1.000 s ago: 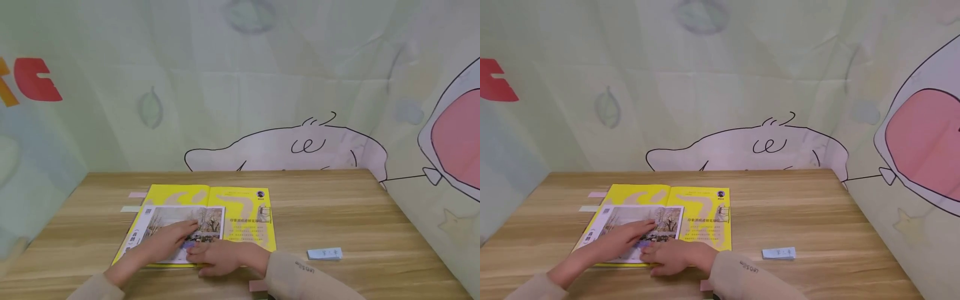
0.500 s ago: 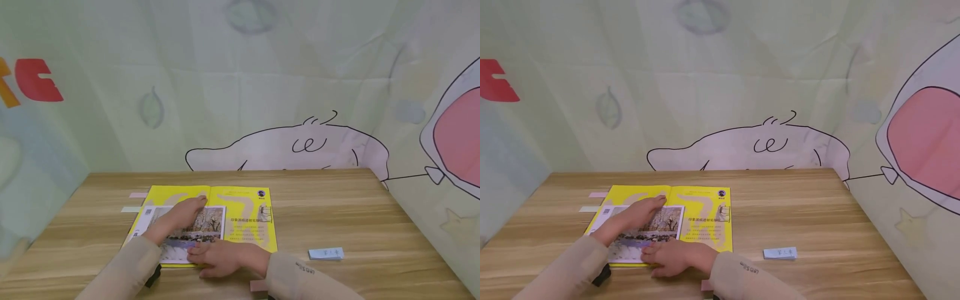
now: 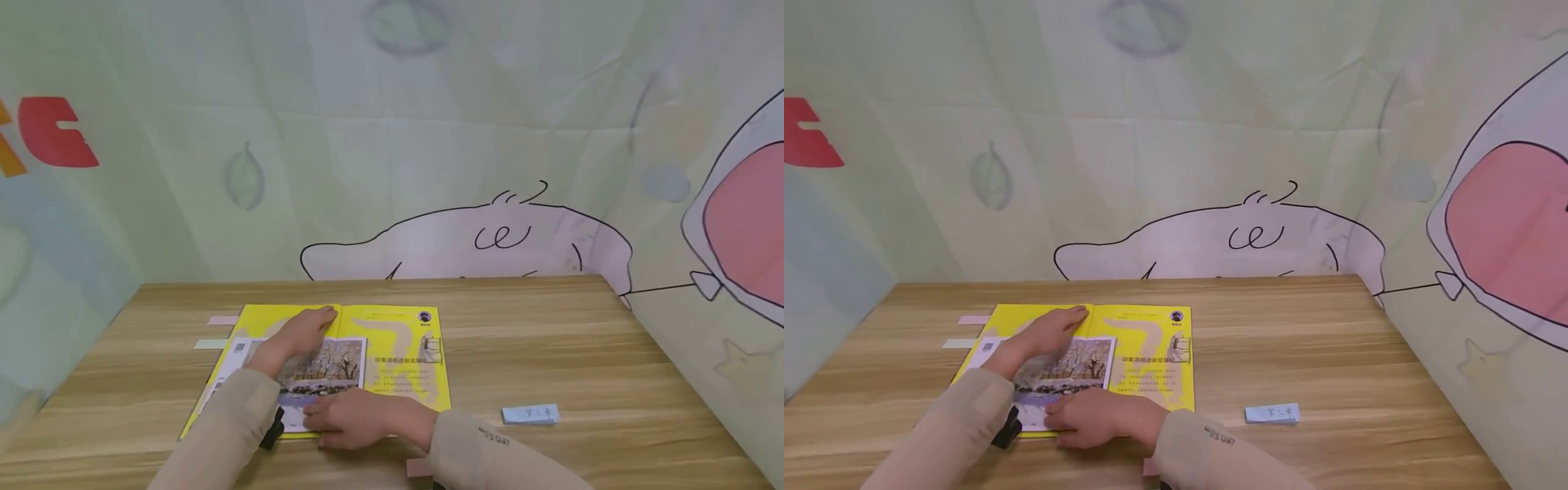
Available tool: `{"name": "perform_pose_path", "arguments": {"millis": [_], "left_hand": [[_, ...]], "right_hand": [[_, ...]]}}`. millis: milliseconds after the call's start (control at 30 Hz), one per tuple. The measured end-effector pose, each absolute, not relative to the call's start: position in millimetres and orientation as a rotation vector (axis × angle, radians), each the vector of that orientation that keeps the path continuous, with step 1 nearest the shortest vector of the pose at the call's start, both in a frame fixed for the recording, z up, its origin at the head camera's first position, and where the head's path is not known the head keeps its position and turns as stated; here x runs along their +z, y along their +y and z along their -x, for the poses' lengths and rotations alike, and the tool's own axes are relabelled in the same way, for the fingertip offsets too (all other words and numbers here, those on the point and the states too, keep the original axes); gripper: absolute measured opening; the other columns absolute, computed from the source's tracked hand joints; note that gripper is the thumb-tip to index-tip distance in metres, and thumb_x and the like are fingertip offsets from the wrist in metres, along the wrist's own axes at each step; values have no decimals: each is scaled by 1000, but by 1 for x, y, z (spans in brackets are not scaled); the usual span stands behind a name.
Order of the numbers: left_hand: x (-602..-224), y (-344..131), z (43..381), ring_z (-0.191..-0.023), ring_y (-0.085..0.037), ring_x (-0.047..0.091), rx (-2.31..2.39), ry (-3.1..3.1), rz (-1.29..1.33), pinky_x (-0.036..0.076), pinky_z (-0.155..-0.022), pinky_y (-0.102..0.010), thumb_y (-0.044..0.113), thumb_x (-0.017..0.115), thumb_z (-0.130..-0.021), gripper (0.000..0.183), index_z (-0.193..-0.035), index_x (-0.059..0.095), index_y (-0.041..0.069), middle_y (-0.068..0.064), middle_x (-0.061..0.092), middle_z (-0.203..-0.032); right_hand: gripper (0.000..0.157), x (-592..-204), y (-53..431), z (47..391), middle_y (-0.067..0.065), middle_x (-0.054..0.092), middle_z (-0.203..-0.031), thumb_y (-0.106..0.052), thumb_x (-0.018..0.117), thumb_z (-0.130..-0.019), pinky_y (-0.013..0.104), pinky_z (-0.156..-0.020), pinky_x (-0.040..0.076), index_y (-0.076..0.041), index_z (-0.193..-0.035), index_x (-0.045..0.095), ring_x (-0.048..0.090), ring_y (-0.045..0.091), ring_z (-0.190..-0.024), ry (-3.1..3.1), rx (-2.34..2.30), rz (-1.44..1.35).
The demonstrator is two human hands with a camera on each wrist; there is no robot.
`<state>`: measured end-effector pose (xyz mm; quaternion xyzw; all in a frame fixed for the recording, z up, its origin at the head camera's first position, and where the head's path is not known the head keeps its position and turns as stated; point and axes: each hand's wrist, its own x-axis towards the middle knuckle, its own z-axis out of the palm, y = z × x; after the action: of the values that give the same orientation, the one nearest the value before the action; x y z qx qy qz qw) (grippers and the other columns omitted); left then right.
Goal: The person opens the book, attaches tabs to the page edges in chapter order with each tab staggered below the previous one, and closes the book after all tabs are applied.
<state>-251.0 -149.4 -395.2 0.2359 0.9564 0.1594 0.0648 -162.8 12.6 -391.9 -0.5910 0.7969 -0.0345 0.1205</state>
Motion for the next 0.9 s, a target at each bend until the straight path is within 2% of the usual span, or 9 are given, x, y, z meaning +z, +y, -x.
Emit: {"name": "perform_pose_path", "arguments": {"millis": [233,400,600,900], "left_hand": [[-395,-147,250,-122,-42,43,469,2951,-700,34,-101,-50,5,44,-96,35,-128,51,-8,-26,47,-132],[-397,-146,251,-117,-41,49,521,3007,-740,38,-98,-50,5,43,-96,31,-122,56,-7,-25,54,-125],[-396,-140,249,-109,-38,55,618,3037,-825,42,-93,-49,0,47,-91,28,-114,61,-6,-21,62,-113],[-392,-124,239,-112,-34,54,737,2941,-752,42,-94,-49,3,51,-90,28,-116,62,-3,-17,61,-115]], "right_hand": [[33,-389,11,169,4,53,-132,-20,50,-96,13,-99,32,-8,-126,58,48,7,-121,2298,-278,1711],[33,-388,12,174,3,53,-133,-19,50,-96,11,-97,32,-7,-127,57,47,5,-120,2233,-459,1592],[32,-391,16,177,0,59,-125,-18,53,-95,8,-94,33,-7,-124,59,49,0,-115,2272,-551,1617],[33,-384,45,184,0,61,-122,-16,57,-93,12,-92,38,-6,-123,60,53,2,-111,2298,-623,1520]]}}
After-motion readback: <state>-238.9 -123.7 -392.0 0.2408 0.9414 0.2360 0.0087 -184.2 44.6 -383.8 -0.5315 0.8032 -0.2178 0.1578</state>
